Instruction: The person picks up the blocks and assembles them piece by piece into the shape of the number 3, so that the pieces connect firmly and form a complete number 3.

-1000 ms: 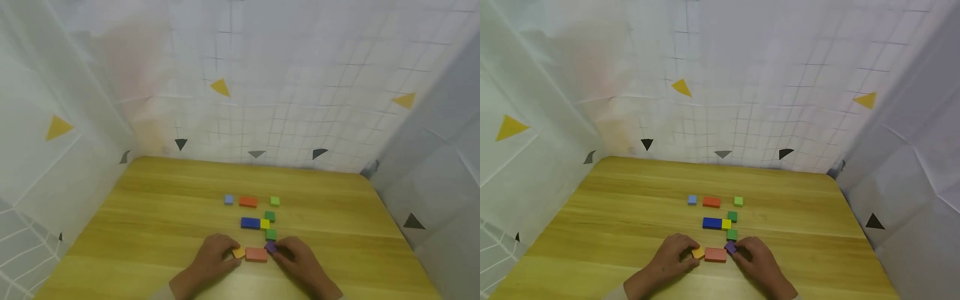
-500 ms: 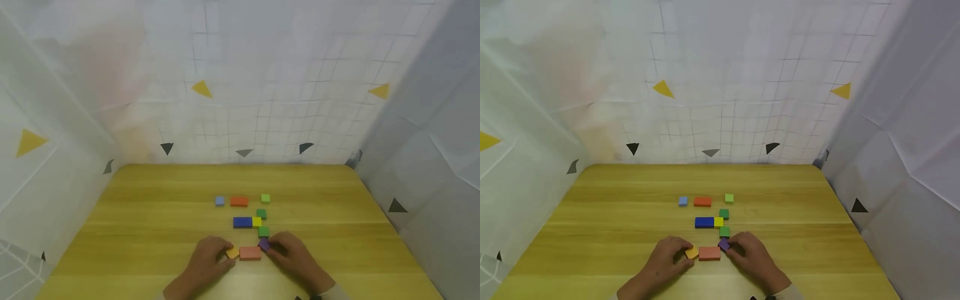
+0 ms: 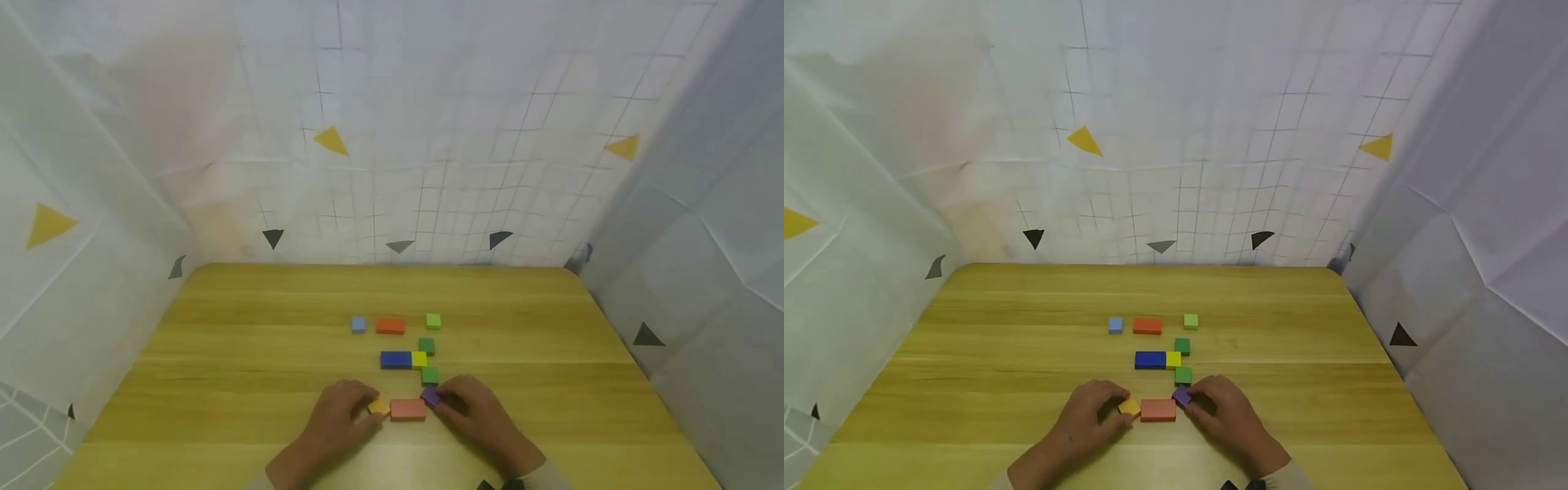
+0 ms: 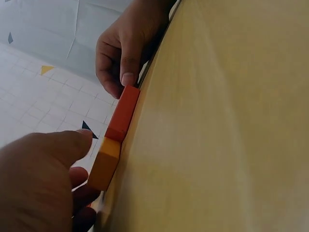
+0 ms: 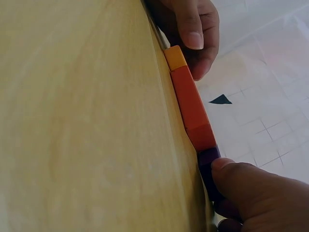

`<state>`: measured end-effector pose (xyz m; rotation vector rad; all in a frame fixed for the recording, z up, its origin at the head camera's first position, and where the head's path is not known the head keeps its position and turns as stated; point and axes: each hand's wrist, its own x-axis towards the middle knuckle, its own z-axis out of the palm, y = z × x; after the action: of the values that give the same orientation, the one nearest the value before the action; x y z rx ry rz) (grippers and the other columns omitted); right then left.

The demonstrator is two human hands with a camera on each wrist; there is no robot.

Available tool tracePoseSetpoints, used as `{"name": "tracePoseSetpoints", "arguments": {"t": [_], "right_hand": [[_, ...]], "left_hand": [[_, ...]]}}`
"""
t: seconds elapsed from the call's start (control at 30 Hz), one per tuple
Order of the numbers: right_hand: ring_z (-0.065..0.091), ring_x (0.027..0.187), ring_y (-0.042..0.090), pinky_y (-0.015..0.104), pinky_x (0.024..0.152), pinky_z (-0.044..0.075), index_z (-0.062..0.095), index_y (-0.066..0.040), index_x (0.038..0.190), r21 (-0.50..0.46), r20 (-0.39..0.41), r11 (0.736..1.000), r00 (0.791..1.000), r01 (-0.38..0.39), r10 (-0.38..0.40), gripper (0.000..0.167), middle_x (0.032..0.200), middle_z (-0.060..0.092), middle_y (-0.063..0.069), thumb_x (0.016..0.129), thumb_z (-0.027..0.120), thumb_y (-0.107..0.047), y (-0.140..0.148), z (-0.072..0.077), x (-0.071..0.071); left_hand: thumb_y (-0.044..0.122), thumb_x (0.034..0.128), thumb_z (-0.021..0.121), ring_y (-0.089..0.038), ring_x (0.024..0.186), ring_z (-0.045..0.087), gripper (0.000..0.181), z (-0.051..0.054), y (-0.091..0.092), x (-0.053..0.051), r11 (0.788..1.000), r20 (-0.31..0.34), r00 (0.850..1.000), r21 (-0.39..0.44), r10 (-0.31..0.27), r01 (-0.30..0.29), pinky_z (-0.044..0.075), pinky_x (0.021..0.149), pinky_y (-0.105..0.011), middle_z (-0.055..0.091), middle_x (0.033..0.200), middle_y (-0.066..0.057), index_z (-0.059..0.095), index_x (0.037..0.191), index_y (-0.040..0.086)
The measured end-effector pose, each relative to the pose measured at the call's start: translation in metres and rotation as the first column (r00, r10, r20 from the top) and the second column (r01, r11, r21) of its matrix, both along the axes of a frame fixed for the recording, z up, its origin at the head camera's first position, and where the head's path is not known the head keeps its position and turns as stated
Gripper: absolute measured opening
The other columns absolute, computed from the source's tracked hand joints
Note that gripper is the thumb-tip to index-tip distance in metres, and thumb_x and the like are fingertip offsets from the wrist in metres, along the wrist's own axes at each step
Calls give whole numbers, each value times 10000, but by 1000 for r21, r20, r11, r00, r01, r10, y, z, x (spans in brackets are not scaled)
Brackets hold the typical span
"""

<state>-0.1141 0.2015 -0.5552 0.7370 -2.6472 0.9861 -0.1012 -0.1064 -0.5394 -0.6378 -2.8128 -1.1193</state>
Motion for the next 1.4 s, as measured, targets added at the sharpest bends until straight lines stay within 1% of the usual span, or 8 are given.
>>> {"name": "tracePoseSetpoints", "arguments": {"t": [0.2, 0.27, 0.4, 0.53, 0.7, 0.9, 1.2, 1.4], "right_hand": [[598, 988, 12, 314, 852, 549, 690, -308, 1068, -7, 42, 1000, 999, 9, -9, 225, 1059, 631, -228, 863, 783, -300, -1, 3, 1], [599, 991, 16, 318, 854, 550, 691, -300, 1068, -10, 44, 1000, 999, 8, -8, 227, 1059, 632, -224, 863, 785, -287, -1, 3, 1], [602, 994, 21, 318, 857, 550, 695, -279, 1069, -10, 39, 1000, 999, 6, -6, 237, 1064, 635, -216, 854, 793, -270, -1, 2, 1], [602, 996, 18, 316, 861, 549, 693, -287, 1072, -6, 39, 1000, 999, 7, -6, 237, 1065, 633, -225, 856, 792, -289, -1, 1, 1], [602, 994, 18, 320, 857, 550, 691, -292, 1072, 0, 31, 1000, 1000, 5, -5, 232, 1063, 633, -225, 860, 787, -295, -1, 2, 0], [605, 988, 24, 322, 851, 551, 693, -271, 1073, 2, 18, 1000, 1000, -5, 5, 244, 1062, 640, -206, 851, 795, -270, -1, 4, 0], [607, 994, 23, 325, 860, 549, 696, -265, 1074, -16, 42, 1000, 999, -12, 13, 230, 1066, 643, -210, 863, 782, -294, -1, 6, 2], [608, 986, 27, 322, 852, 549, 704, -253, 1063, -21, 9, 1000, 1000, -8, 9, 249, 1058, 656, -186, 837, 808, -267, -1, 5, 0]], "left_hand": [[457, 904, 693, -83, 1019, 611, 314, -6, -2, -9, 999, -109, 994, 51, 22, -17, 521, 903, -398, 675, 1063, 146, 694, 1129, 237], [448, 908, 692, -83, 1008, 615, 318, -9, -2, -13, 998, -122, 992, 64, 27, -19, 528, 894, -386, 677, 1058, 134, 691, 1133, 224], [445, 911, 689, -54, 988, 606, 318, -11, -2, -20, 996, -89, 995, 88, 41, -34, 538, 883, -347, 669, 1045, 135, 683, 1137, 221], [413, 911, 700, -62, 976, 608, 309, -8, 0, -25, 993, -74, 996, 105, 52, -44, 542, 877, -348, 674, 1031, 114, 684, 1133, 198], [394, 909, 708, -68, 971, 614, 299, -6, 0, -27, 995, -93, 994, 96, 50, -41, 543, 873, -347, 680, 1023, 110, 690, 1129, 192], [410, 911, 702, -57, 998, 607, 318, -6, 0, -28, 995, -64, 996, 92, 55, -49, 537, 896, -343, 673, 1047, 123, 684, 1158, 211], [400, 903, 711, -91, 1040, 596, 340, -9, 4, -52, 993, -94, 991, 87, 92, -84, 516, 930, -371, 684, 1091, 92, 683, 1175, 198], [363, 884, 738, -107, 1033, 602, 326, -12, 8, -60, 993, -118, 988, 73, 98, -90, 519, 919, -363, 686, 1082, 94, 691, 1162, 199]]}}
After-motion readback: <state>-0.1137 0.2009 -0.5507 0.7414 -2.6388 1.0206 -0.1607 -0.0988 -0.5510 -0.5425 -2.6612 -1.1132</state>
